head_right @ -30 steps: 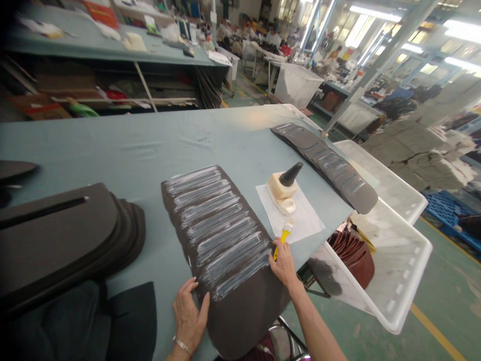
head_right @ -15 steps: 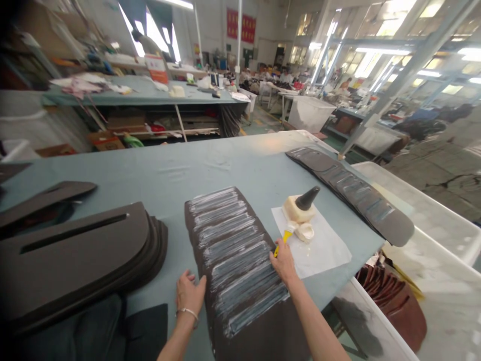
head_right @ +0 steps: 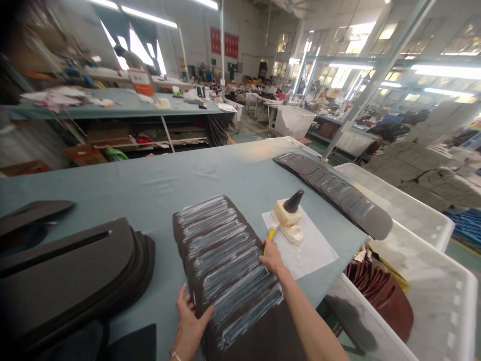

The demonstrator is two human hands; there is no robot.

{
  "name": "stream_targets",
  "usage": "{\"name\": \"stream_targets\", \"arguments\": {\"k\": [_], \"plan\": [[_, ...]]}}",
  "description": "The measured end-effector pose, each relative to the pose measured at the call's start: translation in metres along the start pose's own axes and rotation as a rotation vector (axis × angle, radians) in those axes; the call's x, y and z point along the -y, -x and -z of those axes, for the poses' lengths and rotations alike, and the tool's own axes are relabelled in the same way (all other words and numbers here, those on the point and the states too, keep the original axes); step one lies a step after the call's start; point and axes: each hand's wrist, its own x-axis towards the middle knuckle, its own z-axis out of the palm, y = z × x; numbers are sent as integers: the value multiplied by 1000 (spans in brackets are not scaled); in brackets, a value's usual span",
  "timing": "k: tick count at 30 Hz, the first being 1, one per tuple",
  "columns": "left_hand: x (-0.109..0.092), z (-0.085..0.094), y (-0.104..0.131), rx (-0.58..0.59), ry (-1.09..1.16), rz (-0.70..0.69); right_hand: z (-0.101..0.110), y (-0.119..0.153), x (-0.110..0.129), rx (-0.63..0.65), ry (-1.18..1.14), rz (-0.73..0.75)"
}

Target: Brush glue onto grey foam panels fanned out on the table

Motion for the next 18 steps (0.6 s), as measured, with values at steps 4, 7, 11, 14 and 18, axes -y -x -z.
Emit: {"name": "stream_targets", "arguments": {"k": [4, 7, 11, 14, 18], "plan": [[-4, -3, 23, 53, -309, -155, 4, 3, 2, -24, -47, -3], [-6, -5, 28, 58, -394, -163, 8, 6, 3, -37, -34, -22], [-8, -6, 29, 73, -397, -158, 9, 12, 3, 8, 20, -21], [-7, -6, 30, 66, -393, -173, 3, 22, 2, -32, 64, 48], [-6, -10, 34, 44, -410, -193, -7, 38, -1, -164, 130, 163]]}}
